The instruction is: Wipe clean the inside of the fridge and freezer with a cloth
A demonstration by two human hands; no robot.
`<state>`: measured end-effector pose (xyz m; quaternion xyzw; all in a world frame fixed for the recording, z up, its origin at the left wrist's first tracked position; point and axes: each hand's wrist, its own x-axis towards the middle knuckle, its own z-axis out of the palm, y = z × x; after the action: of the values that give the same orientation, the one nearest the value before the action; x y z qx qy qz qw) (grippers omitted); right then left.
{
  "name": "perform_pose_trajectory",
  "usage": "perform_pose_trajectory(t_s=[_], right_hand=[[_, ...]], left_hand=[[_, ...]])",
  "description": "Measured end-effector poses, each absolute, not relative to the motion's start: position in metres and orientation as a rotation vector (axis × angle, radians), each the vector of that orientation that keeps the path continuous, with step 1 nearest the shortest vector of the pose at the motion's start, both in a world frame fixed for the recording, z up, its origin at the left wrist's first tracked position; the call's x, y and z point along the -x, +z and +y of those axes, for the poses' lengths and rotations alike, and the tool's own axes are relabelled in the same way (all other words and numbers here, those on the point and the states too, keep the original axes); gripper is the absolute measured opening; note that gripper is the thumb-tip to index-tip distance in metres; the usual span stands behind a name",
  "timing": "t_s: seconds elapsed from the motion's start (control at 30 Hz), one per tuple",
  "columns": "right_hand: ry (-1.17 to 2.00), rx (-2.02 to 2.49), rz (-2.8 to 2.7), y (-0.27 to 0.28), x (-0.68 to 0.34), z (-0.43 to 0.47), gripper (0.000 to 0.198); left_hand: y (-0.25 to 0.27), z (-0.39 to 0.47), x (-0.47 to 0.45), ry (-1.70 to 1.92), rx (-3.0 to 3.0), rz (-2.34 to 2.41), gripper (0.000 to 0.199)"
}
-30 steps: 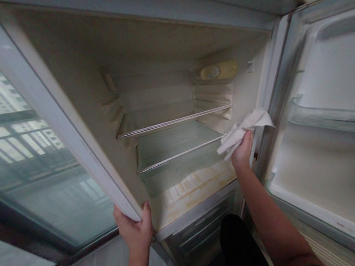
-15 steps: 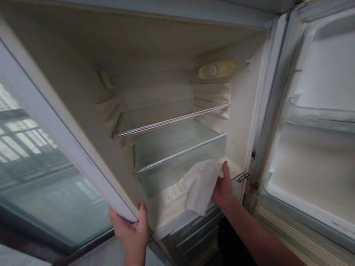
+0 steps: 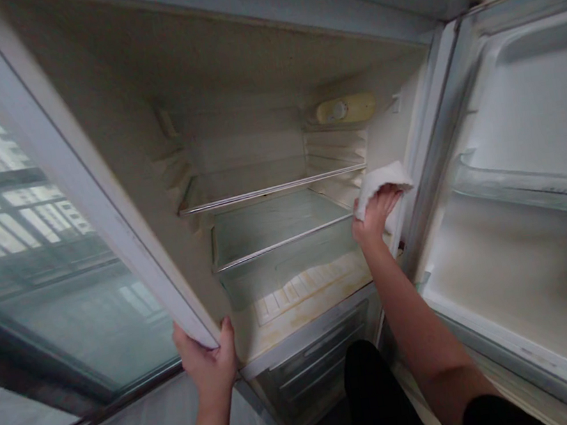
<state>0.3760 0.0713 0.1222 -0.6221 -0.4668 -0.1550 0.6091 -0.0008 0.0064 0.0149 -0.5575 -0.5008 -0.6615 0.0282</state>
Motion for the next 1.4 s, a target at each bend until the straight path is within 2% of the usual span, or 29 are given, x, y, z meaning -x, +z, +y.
perform_pose_trajectory(t_s=[0.13,0.37,0.6,0.67,0.73,0.83,0.9,0.97,1.03,1.1,1.17,1.3,1.4], right_hand=[[-0.632,1.761,-1.205,0.110,-0.392,0.092,0.069],[-0.499,1.772,-1.386,0.054,-0.361,0.102,0.059],[-0.489,1.566,-1.851,0.097,-0.281,0.091,0.046],[-0.381,1.613,-1.970,0.113,-0.246,0.094,0.047],[-0.196,1.668,-2.115,0.130,-0.215,0.102,0.058],[0.150,1.441,-2.429,0.157,-0.188,0.121,0.070],[0.437,1.110,-2.558,0.171,-0.186,0.133,0.061],[0.539,1.003,-2.527,0.178,-0.192,0.140,0.053],[0.448,1.183,-2.501,0.178,-0.198,0.142,0.051],[0.328,1.369,-2.569,0.171,-0.196,0.138,0.062],[0.238,1.375,-2.638,0.161,-0.186,0.136,0.067],[-0.022,1.164,-2.762,0.149,-0.150,0.151,0.056],[-0.053,1.101,-2.823,0.147,-0.125,0.183,0.045]], left_hand=[[0.014,0.007,0.001,-2.045,1.733,-1.542,0.080],[0.012,0.006,0.001,-2.031,1.751,-1.538,0.077],[0.002,0.010,0.004,-2.048,1.724,-1.554,0.078],[0.000,0.010,0.005,-2.052,1.744,-1.545,0.077],[0.000,0.010,0.005,-2.050,1.755,-1.531,0.075],[0.001,0.008,0.004,-2.030,1.733,-1.535,0.074],[0.002,0.007,0.004,-2.018,1.726,-1.545,0.073],[0.002,0.006,0.003,-2.016,1.725,-1.544,0.074],[0.000,0.006,0.003,-2.016,1.724,-1.544,0.075],[-0.002,0.007,0.003,-2.021,1.712,-1.557,0.076],[-0.004,0.008,0.004,-2.028,1.690,-1.568,0.075],[-0.005,0.007,0.003,-2.008,1.651,-1.582,0.073],[-0.003,0.005,0.003,-1.981,1.635,-1.601,0.071]])
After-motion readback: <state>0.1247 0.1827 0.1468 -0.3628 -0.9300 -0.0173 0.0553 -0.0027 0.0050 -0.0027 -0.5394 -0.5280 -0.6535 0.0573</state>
